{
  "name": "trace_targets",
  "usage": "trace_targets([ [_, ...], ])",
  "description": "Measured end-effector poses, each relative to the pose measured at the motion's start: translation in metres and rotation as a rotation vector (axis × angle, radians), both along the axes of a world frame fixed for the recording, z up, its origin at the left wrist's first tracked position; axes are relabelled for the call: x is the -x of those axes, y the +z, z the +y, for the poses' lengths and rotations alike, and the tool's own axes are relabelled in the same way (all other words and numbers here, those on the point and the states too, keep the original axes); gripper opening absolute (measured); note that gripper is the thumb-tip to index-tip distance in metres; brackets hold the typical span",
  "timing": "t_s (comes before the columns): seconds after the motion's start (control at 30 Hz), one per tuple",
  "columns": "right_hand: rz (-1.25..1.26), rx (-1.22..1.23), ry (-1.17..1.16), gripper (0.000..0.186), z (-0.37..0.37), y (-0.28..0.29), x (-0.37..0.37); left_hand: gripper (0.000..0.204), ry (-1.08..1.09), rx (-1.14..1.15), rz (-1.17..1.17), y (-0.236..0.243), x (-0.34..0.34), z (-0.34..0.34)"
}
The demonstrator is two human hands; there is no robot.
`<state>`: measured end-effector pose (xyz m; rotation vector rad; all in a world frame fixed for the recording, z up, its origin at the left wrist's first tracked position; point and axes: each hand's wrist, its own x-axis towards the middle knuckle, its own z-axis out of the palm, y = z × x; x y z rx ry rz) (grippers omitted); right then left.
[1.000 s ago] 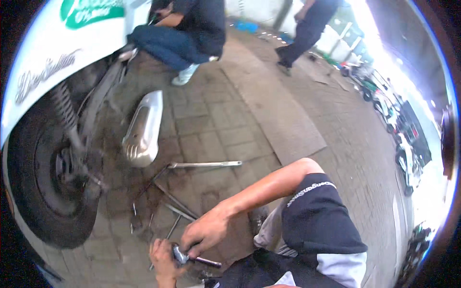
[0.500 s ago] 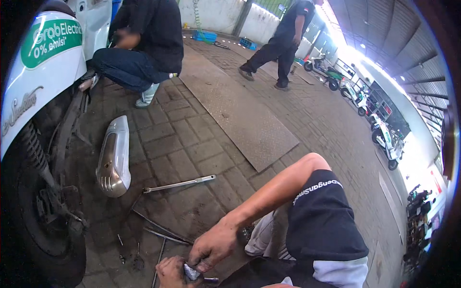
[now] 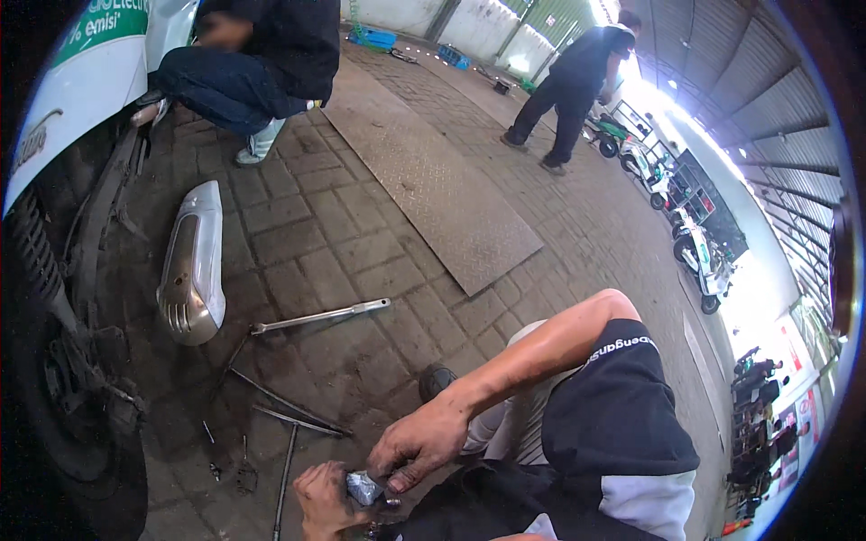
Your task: The person cleans and reassembles a scooter brake assembly by wiping components with a cloth, handling brake pads and a caliper, and using a screwdriver and a spray can to prepare the parts before fitting them back onto the rear wheel of the scooter.
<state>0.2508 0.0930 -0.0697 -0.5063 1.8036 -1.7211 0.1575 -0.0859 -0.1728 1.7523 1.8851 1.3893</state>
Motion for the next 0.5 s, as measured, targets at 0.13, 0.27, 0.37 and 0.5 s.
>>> trace_targets([
  [0.13, 0.062, -0.141, 0.017, 0.029, 0.004, 0.005, 0.001, 0.050, -0.034, 0.024, -0.130, -0.014, -0.006, 0.006],
  [0.27, 0.105, -0.249, 0.055, 0.029, 0.008, 0.008, 0.002, 0.050, -0.028, 0.068, -0.128, -0.017, -0.006, 0.009],
  [0.37, 0.084, -0.248, 0.061, 0.030, 0.008, 0.010, -0.001, 0.066, -0.072, 0.102, -0.121, -0.016, -0.005, 0.008],
  [0.5, -0.028, -0.305, 0.031, 0.030, 0.012, 0.011, 0.005, 0.052, -0.090, 0.124, -0.141, -0.012, -0.010, 0.014],
])
